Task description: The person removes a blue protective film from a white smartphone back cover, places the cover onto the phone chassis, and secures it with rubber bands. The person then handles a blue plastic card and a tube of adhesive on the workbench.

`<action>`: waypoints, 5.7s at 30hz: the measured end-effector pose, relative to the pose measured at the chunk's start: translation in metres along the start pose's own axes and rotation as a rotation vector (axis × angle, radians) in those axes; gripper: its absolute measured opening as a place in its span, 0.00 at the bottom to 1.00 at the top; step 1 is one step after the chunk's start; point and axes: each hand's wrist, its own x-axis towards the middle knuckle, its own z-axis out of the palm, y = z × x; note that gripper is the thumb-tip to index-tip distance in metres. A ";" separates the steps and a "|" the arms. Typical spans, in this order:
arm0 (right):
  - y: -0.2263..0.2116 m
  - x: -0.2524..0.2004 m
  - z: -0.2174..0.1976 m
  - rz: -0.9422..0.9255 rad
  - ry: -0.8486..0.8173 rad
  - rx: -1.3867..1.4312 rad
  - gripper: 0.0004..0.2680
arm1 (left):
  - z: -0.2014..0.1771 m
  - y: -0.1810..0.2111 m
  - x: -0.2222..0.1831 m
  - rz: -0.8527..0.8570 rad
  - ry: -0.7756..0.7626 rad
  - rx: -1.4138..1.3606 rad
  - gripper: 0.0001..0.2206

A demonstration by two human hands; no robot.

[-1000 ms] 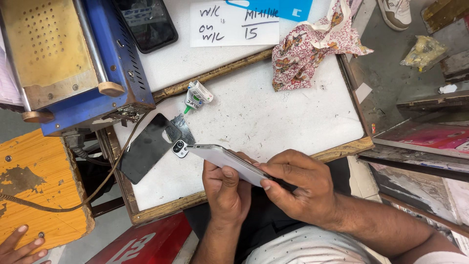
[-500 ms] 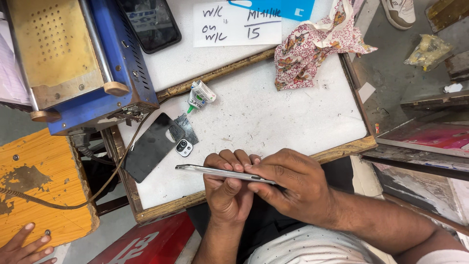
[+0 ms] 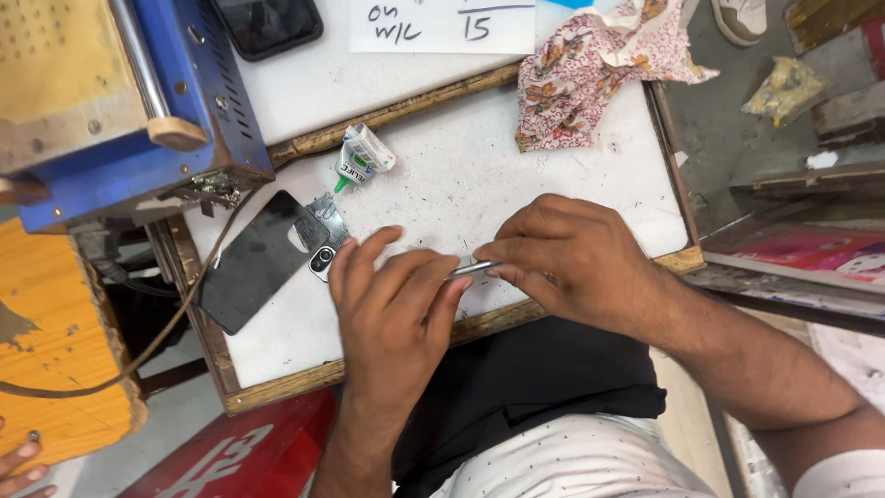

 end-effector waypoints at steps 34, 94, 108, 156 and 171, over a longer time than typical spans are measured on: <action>0.032 -0.042 0.019 0.408 0.060 0.932 0.13 | 0.022 -0.011 -0.033 -0.492 0.032 -0.625 0.07; 0.054 -0.062 0.078 0.507 0.091 1.363 0.16 | 0.020 -0.036 -0.085 -0.537 0.129 -0.871 0.18; 0.058 -0.073 0.080 0.396 -0.122 1.000 0.13 | 0.036 -0.015 -0.013 -0.572 0.001 -0.627 0.08; -0.027 -0.024 0.056 0.210 0.186 0.351 0.10 | 0.069 -0.043 -0.060 -0.625 -0.022 -1.511 0.18; 0.025 -0.027 0.070 0.699 -0.015 1.182 0.15 | 0.064 -0.033 -0.058 -0.538 -0.140 -1.181 0.17</action>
